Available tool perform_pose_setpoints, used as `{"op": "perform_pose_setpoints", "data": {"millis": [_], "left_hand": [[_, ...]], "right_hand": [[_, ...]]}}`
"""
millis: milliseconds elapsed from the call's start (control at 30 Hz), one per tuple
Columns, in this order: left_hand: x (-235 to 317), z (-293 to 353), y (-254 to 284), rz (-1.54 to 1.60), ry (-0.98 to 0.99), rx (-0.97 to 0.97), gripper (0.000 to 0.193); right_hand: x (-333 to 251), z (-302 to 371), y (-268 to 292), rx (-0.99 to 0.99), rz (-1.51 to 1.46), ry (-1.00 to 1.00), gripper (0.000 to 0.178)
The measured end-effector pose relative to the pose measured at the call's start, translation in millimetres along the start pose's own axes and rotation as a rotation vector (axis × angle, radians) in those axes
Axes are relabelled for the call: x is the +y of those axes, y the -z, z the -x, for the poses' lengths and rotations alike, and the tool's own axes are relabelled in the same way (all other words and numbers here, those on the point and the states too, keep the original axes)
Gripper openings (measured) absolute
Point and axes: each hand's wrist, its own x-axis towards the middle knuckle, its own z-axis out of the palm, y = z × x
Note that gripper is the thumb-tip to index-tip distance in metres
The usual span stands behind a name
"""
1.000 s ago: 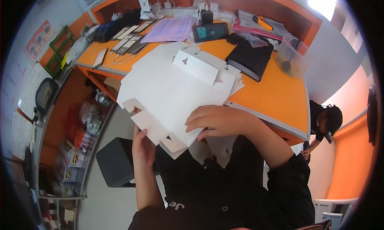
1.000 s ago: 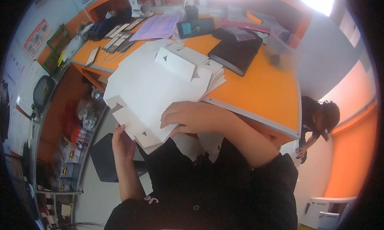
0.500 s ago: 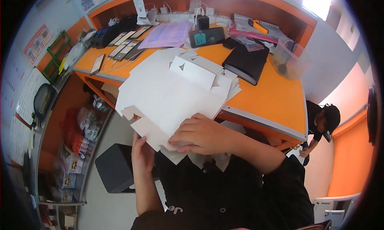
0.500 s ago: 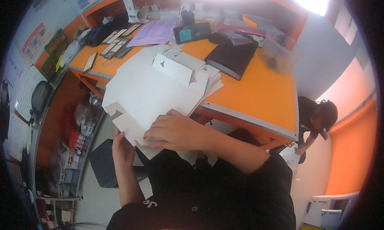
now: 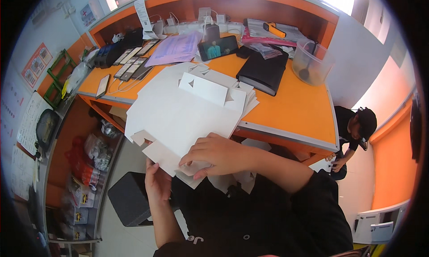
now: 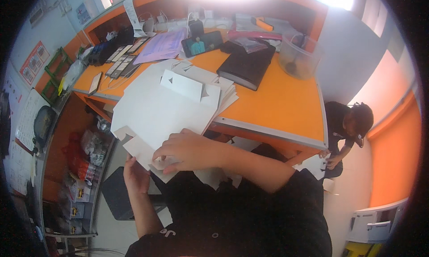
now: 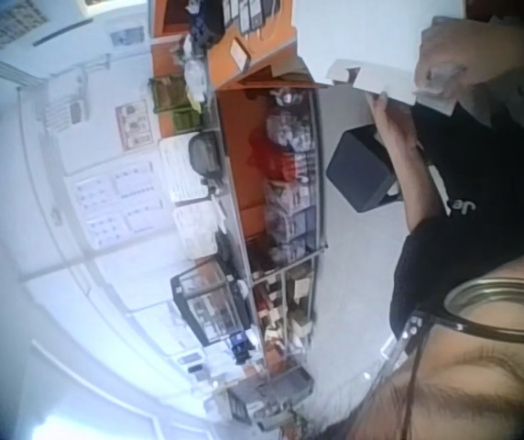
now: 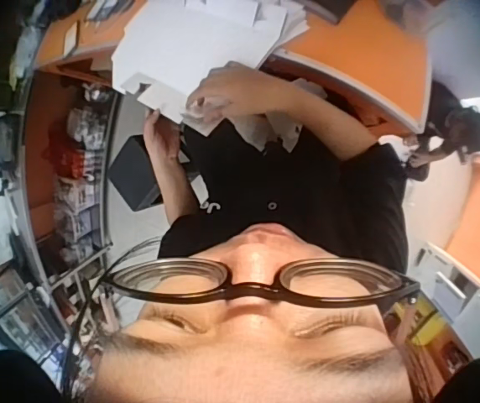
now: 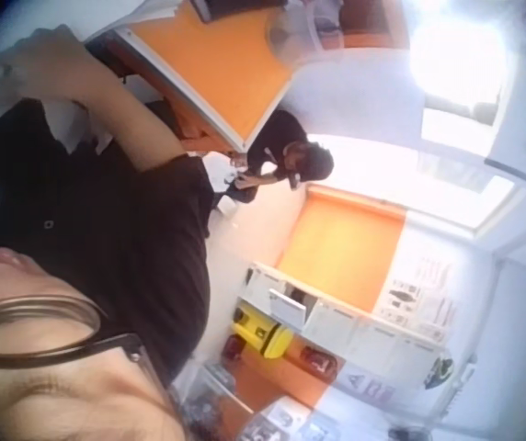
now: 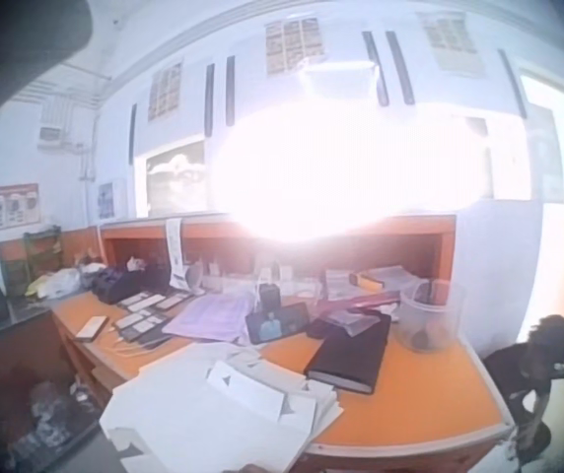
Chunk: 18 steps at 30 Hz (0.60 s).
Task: The person folds and assembles various cardboard boxes at a desk, handling green and red printed flat cardboard sheets and folding them into three-dimensional containers.
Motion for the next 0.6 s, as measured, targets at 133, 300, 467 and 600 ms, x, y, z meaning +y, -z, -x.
{"op": "perform_pose_setpoints", "data": {"millis": [133, 300, 467, 600], "left_hand": [[-5, 6, 0, -0.062, 0.077, -0.001, 0.075], [-14, 14, -3, -0.131, 0.038, -0.062, 0.078], [-11, 15, 2, -0.145, 0.063, -0.099, 0.071], [-15, 15, 8, -0.118, 0.085, -0.074, 0.070]], "right_hand": [[1, -3, 0, -0.017, -0.019, -0.072, 0.030], [-9, -10, -11, 0.322, -0.080, -0.148, 0.017], [-15, -17, -23, 0.567, -0.210, -0.168, 0.014], [-21, -22, -23, 0.659, -0.156, -0.125, 0.013]]}}
